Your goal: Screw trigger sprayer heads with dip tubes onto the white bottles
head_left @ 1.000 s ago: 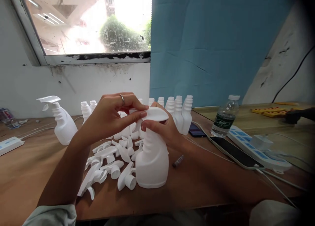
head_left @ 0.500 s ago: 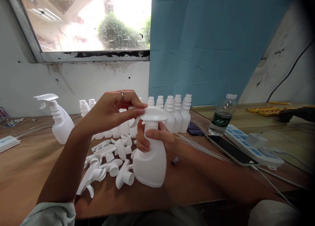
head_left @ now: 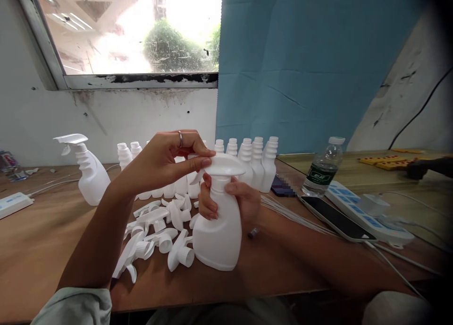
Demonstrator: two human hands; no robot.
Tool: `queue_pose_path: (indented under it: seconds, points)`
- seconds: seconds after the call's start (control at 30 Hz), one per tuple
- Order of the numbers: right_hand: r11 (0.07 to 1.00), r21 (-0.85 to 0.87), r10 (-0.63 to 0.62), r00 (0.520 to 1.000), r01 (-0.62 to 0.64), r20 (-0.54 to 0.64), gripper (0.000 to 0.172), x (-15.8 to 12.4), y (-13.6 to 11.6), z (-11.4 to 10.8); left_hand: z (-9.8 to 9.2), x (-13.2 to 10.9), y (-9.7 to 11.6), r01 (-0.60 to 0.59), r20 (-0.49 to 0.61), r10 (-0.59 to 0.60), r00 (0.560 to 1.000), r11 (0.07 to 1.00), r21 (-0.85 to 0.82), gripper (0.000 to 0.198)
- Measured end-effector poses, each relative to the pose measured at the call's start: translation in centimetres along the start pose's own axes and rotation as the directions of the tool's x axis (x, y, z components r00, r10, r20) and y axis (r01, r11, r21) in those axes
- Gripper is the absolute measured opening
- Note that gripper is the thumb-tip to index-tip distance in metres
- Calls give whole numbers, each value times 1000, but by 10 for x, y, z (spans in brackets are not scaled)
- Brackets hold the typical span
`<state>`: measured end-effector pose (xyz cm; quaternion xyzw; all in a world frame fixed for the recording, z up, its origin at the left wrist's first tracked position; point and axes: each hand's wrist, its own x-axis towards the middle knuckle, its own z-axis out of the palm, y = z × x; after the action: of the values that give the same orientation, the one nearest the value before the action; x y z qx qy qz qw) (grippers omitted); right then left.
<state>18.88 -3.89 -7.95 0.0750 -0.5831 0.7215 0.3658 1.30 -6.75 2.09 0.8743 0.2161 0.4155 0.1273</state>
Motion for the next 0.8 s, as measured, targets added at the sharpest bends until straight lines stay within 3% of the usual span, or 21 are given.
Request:
queue_pose_path:
  seconds: [0.8]
  points:
    - [994,-110,-7,1000,8,11,30,0,-1,-1,1,0,2,-2,-2,2,1000,1000,31,16]
